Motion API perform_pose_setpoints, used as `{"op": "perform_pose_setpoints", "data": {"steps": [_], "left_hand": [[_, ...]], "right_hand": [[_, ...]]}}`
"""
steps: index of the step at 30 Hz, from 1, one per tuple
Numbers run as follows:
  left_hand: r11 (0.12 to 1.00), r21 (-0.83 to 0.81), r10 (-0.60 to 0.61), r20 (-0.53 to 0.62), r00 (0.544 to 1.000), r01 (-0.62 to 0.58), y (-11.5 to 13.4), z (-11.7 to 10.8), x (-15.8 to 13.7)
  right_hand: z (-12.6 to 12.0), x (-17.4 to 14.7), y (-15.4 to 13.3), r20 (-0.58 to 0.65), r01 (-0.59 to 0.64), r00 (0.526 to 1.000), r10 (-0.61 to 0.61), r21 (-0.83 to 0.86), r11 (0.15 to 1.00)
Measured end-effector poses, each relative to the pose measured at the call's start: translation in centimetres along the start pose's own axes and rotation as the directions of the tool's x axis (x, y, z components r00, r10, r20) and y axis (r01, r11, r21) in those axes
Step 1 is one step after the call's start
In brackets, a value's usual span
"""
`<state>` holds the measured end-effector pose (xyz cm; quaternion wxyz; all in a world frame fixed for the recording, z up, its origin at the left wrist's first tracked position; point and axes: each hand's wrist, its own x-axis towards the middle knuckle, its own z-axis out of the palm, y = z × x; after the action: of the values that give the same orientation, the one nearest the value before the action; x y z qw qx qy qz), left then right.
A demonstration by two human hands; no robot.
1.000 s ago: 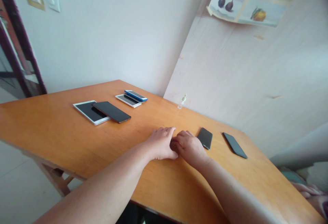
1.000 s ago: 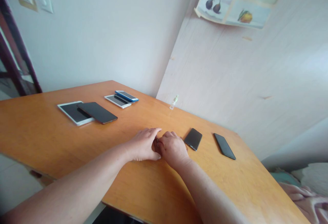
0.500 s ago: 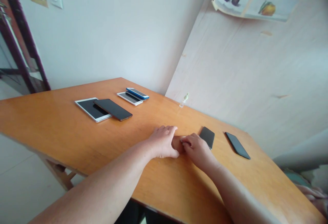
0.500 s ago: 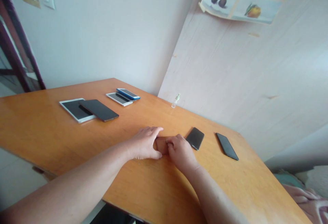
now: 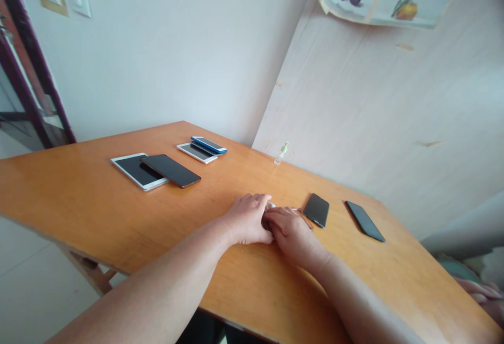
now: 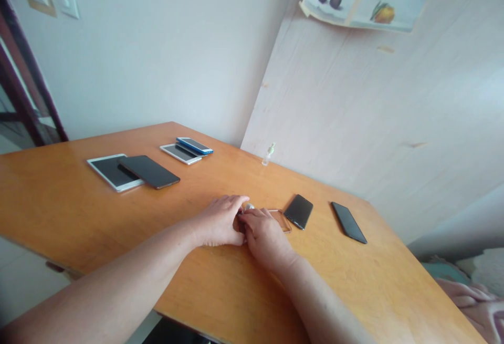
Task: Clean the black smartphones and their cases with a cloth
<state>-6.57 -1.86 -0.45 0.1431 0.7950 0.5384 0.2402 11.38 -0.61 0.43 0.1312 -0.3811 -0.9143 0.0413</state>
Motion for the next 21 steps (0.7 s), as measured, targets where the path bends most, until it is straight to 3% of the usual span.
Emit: {"op": "perform_pose_setpoints", "data": {"steps": [3,7,10,15,19,21], "left_hand": [[1.000,0.002,0.001,0.005,1.000,-0.001,0.0,0.0,0.0],[1.000,-0.002,-0.015,0.022,1.000,0.015,0.1,-0.3,-0.1],[1.000,-0.018,-0.025,0.037,0.999,0.025,0.2,-0.4,-0.2],[0.999,-0.023,-0.026,0.036,0.999,0.026,0.1,-0.4,-0.2],[1.000,-0.020,-0.014,0.035,0.999,0.015,0.0,-0.2,0.0],[1.000,-0.013,-0.014,0.031,0.999,0.014,-0.1,-0.2,0.0]], "right_hand": [[-0.2,0.1,0.2,0.004,-0.035,0.999,0.035,-0.065,0.997],[-1.3,-1.0,3.2,-0.056,-0.300,0.954,0.295,-0.257,0.919],[-2.1,-2.2,4.5,-0.040,-0.418,0.905,0.424,-0.272,0.867],[-2.7,-3.0,5.3,0.063,-0.358,0.932,0.357,0.012,0.934],[-2.5,-2.7,5.7,-0.065,-0.476,0.879,0.472,-0.057,0.878],[-2.2,-2.4,4.8,-0.079,-0.445,0.894,0.441,-0.036,0.895]]}}
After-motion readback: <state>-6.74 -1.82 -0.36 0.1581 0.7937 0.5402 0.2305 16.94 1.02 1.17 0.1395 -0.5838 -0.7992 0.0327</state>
